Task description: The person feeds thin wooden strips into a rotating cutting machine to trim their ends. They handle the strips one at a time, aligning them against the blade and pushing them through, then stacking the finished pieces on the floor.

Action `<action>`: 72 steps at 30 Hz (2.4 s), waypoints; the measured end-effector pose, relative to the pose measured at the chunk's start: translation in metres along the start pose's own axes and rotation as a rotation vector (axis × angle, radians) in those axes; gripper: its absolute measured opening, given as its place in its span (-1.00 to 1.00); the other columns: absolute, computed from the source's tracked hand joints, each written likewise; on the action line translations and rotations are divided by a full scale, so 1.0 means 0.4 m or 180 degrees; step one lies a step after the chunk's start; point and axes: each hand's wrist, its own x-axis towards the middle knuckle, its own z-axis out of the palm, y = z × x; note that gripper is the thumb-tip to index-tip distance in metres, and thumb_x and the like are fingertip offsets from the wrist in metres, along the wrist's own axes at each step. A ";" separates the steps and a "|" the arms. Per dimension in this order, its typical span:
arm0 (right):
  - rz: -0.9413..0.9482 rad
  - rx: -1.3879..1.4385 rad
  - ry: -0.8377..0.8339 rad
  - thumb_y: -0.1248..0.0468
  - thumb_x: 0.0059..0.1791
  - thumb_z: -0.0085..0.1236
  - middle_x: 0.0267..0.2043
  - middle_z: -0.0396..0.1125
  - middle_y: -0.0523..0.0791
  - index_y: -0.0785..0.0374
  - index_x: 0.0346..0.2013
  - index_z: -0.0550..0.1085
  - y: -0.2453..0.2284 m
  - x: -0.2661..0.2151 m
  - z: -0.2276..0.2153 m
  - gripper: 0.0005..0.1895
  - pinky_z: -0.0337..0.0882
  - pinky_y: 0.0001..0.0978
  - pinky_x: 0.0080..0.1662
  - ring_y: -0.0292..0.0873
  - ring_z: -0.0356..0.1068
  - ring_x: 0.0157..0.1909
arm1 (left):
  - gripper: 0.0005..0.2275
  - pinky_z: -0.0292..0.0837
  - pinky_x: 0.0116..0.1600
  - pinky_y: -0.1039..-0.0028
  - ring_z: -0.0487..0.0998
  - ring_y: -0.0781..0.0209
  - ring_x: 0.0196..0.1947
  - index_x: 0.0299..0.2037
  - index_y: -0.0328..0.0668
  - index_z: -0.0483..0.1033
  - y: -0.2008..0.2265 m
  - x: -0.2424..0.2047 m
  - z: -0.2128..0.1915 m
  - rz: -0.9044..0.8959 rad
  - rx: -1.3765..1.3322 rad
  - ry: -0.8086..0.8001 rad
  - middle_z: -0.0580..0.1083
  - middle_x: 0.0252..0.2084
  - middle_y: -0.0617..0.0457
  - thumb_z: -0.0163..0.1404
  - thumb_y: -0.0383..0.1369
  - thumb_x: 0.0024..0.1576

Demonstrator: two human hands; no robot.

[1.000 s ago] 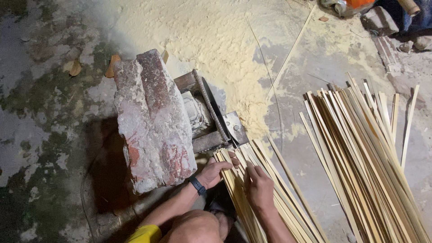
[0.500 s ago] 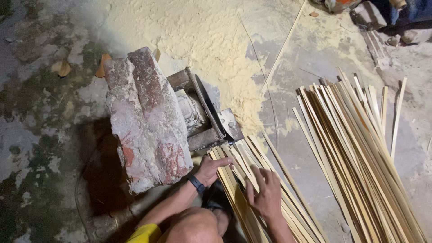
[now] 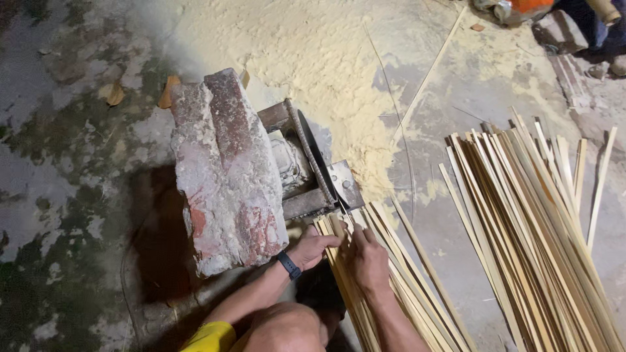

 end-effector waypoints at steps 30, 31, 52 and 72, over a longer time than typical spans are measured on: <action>-0.0184 -0.0072 0.0287 0.38 -0.09 0.22 -0.32 0.36 0.05 0.25 0.07 0.49 0.008 -0.042 0.020 -0.59 0.43 -0.04 -0.37 0.13 0.44 -0.40 | -0.73 0.56 0.07 0.46 0.63 0.28 -0.09 0.01 -0.32 0.59 0.020 -0.009 -0.002 -0.0140 -0.0035 0.0043 0.60 -0.12 -0.01 0.10 -0.56 0.09; -0.0198 -0.0018 0.0279 0.37 -0.10 0.23 -0.32 0.36 0.05 0.24 0.05 0.49 0.002 -0.023 0.025 -0.59 0.42 -0.03 -0.37 0.14 0.44 -0.40 | -0.73 0.56 0.08 0.46 0.62 0.29 -0.09 0.01 -0.31 0.58 0.011 -0.005 -0.009 -0.0083 0.0001 0.0072 0.60 -0.11 0.01 0.12 -0.56 0.08; -0.0244 -0.0241 0.0100 0.35 -0.08 0.21 -0.41 0.41 -0.02 0.25 0.08 0.50 0.048 -0.133 -0.027 -0.59 0.45 -0.14 -0.46 -0.03 0.44 -0.53 | -0.80 0.57 0.00 0.34 0.61 0.19 -0.20 -0.17 -0.38 0.60 0.009 0.002 0.019 -0.0079 -0.0067 0.0262 0.59 -0.20 -0.06 0.28 -0.51 0.04; -0.0839 -0.0411 0.0624 0.36 -0.06 0.15 -0.29 0.43 0.02 0.29 -0.05 0.54 0.090 -0.107 -0.060 -0.72 0.46 -0.13 -0.33 0.03 0.45 -0.37 | -0.80 0.52 -0.17 0.37 0.57 0.16 -0.27 -0.08 -0.44 0.53 0.009 0.013 0.024 -0.0090 -0.0255 -0.0057 0.58 -0.18 -0.09 0.23 -0.55 0.14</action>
